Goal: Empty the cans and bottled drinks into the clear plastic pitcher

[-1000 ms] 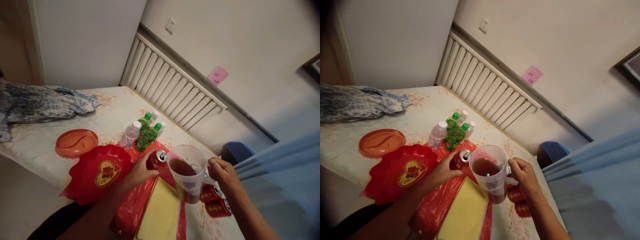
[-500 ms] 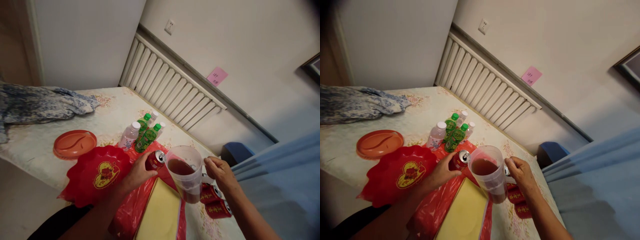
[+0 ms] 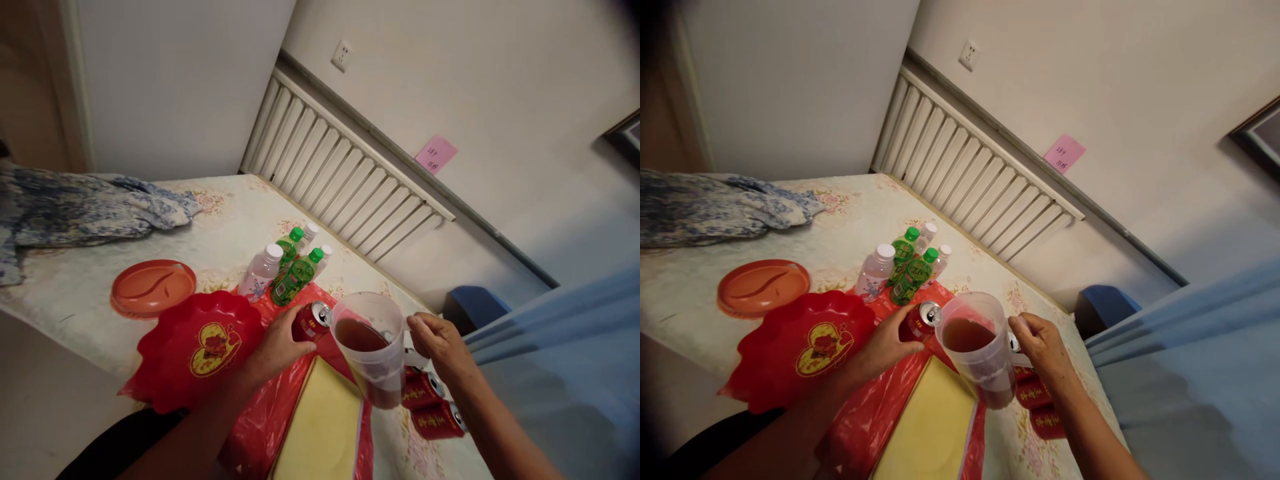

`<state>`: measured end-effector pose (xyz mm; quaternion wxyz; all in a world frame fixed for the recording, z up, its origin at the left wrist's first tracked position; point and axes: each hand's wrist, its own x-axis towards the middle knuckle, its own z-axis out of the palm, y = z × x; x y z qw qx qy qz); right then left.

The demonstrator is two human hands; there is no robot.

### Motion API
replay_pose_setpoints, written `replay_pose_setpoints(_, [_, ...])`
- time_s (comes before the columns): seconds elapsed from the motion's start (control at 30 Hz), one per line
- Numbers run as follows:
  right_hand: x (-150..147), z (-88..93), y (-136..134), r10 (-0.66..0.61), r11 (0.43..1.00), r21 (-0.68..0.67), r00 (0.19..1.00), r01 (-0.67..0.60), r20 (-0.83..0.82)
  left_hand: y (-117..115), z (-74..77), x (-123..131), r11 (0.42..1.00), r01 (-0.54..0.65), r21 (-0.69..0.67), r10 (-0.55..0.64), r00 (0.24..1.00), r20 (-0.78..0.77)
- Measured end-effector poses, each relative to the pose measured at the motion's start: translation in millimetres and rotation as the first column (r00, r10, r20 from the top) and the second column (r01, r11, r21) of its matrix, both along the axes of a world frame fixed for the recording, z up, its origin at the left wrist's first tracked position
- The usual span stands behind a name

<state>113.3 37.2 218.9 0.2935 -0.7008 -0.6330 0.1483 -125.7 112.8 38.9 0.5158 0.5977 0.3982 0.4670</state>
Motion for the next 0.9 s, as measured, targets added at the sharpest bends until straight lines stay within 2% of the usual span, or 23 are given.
replay_pose_setpoints(0.4, [-3.9, 3.8, 2.0, 0.008, 0.999, 0.041, 0.999, -0.009, 0.037, -0.5, 2.1, -1.2, 1.000, -0.009, -0.014, 0.009, 1.000, 0.012])
replay_pose_setpoints(0.9, [-3.7, 7.0, 4.2, 0.015, 1.000, -0.014, 0.999, -0.014, 0.049, -0.7, -0.7, -0.3, 1.000, 0.007, 0.018, -0.007, 0.999, 0.035])
